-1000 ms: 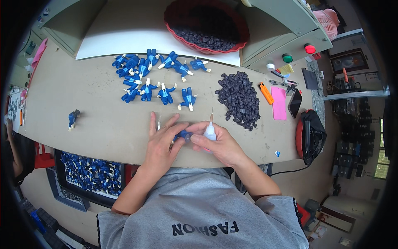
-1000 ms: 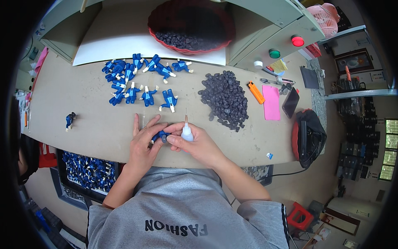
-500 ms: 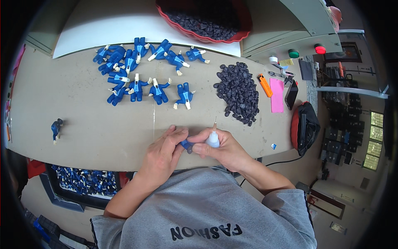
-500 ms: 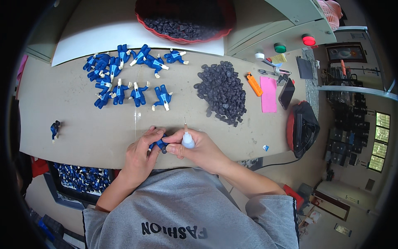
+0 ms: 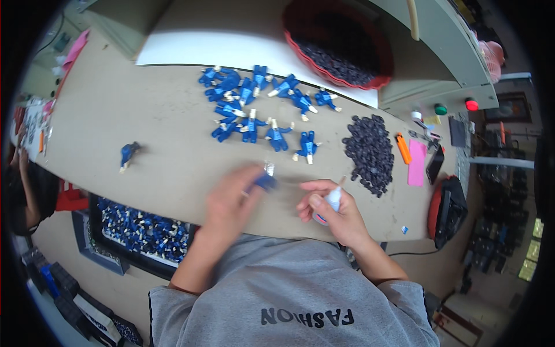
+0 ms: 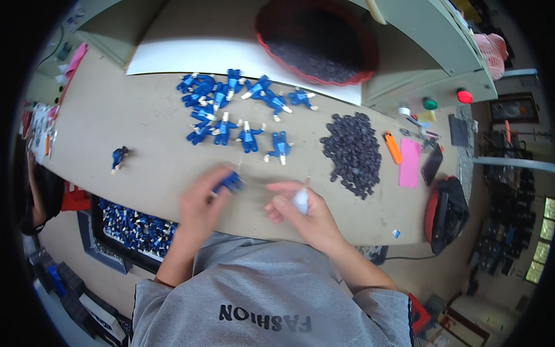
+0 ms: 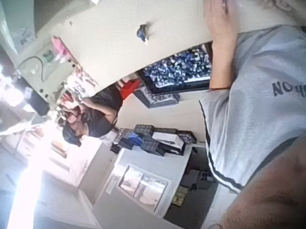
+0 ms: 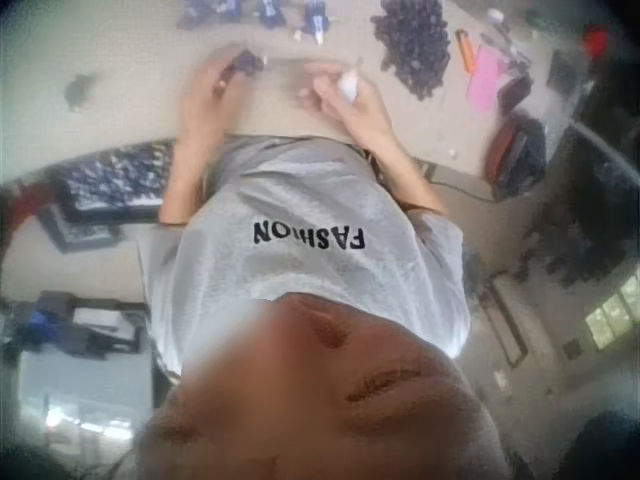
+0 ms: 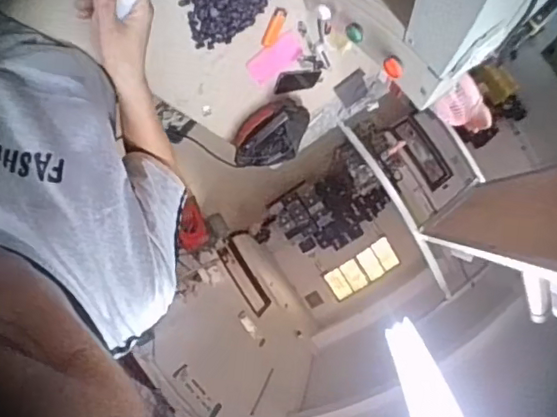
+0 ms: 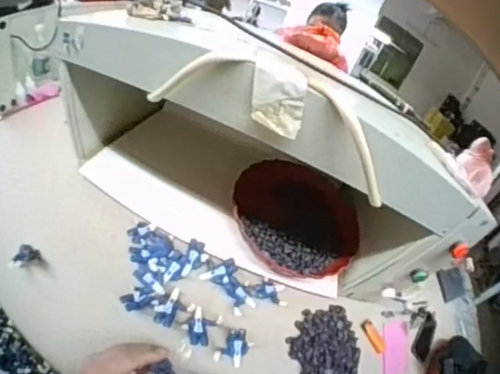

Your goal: The person applies glue from a bottle to small white plastic components to join them to blue plastic toy parts.

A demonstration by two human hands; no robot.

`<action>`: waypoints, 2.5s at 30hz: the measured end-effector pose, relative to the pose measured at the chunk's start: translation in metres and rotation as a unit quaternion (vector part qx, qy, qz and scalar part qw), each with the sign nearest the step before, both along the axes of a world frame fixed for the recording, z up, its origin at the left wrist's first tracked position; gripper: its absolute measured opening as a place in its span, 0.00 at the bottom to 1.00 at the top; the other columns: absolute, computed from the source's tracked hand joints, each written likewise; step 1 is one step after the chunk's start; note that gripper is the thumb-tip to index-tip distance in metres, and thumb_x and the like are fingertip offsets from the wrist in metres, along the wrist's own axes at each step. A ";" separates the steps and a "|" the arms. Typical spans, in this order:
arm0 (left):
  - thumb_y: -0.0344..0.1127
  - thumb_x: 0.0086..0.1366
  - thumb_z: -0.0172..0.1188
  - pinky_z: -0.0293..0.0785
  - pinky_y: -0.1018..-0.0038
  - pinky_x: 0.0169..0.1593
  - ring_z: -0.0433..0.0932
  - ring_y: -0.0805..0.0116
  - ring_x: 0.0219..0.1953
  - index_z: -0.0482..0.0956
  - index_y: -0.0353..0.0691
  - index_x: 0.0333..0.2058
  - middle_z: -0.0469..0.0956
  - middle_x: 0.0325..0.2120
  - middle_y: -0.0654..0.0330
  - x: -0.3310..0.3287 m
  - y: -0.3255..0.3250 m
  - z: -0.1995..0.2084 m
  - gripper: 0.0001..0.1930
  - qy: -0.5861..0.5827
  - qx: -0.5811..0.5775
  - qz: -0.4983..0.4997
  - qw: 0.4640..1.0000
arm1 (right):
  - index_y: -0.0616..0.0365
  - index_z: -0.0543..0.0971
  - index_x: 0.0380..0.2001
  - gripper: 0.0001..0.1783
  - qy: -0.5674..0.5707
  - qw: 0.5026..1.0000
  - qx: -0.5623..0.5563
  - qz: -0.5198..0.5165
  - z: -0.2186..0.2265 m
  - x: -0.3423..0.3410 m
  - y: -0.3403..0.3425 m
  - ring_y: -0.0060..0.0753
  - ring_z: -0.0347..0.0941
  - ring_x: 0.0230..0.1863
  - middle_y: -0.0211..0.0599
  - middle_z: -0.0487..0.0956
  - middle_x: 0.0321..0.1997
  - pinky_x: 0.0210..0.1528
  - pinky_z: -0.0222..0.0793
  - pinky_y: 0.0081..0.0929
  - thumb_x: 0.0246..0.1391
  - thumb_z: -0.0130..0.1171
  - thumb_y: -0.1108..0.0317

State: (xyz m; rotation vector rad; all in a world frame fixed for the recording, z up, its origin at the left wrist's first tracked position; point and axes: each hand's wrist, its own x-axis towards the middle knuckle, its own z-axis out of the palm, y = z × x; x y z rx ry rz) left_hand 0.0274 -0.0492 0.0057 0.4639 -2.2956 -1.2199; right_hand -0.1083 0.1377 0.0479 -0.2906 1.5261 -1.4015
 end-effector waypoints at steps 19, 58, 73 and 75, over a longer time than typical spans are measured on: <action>0.30 0.59 0.68 0.68 0.77 0.29 0.69 0.74 0.25 0.77 0.37 0.42 0.72 0.28 0.60 -0.019 -0.050 0.014 0.13 -0.072 0.105 0.083 0.988 | 0.60 0.71 0.43 0.15 0.182 0.979 -0.040 -0.080 -0.018 0.004 0.032 0.16 0.73 0.35 0.30 0.78 0.36 0.37 0.69 0.17 0.55 0.65 0.73; 0.18 0.65 0.57 0.76 0.76 0.53 0.77 0.68 0.53 0.67 0.36 0.49 0.77 0.52 0.48 -0.019 0.042 -0.008 0.16 0.051 0.435 -0.042 0.898 | 0.61 0.77 0.38 0.25 0.597 0.778 -0.177 -0.077 0.008 -0.005 0.014 0.36 0.73 0.24 0.39 0.78 0.28 0.27 0.67 0.27 0.38 0.78 0.64; 0.17 0.66 0.55 0.75 0.74 0.55 0.76 0.66 0.54 0.67 0.36 0.49 0.76 0.52 0.48 -0.020 0.042 -0.011 0.15 0.074 0.436 -0.035 0.896 | 0.59 0.77 0.38 0.30 0.627 0.760 -0.162 -0.055 0.003 -0.001 0.007 0.39 0.73 0.25 0.37 0.79 0.29 0.27 0.67 0.30 0.32 0.80 0.60; 0.17 0.66 0.55 0.75 0.74 0.55 0.76 0.66 0.54 0.67 0.36 0.49 0.77 0.52 0.48 -0.020 0.042 -0.011 0.15 0.068 0.438 -0.035 0.896 | 0.59 0.77 0.38 0.30 0.628 0.760 -0.159 -0.052 0.002 -0.001 0.007 0.39 0.73 0.25 0.37 0.79 0.29 0.27 0.67 0.30 0.31 0.81 0.60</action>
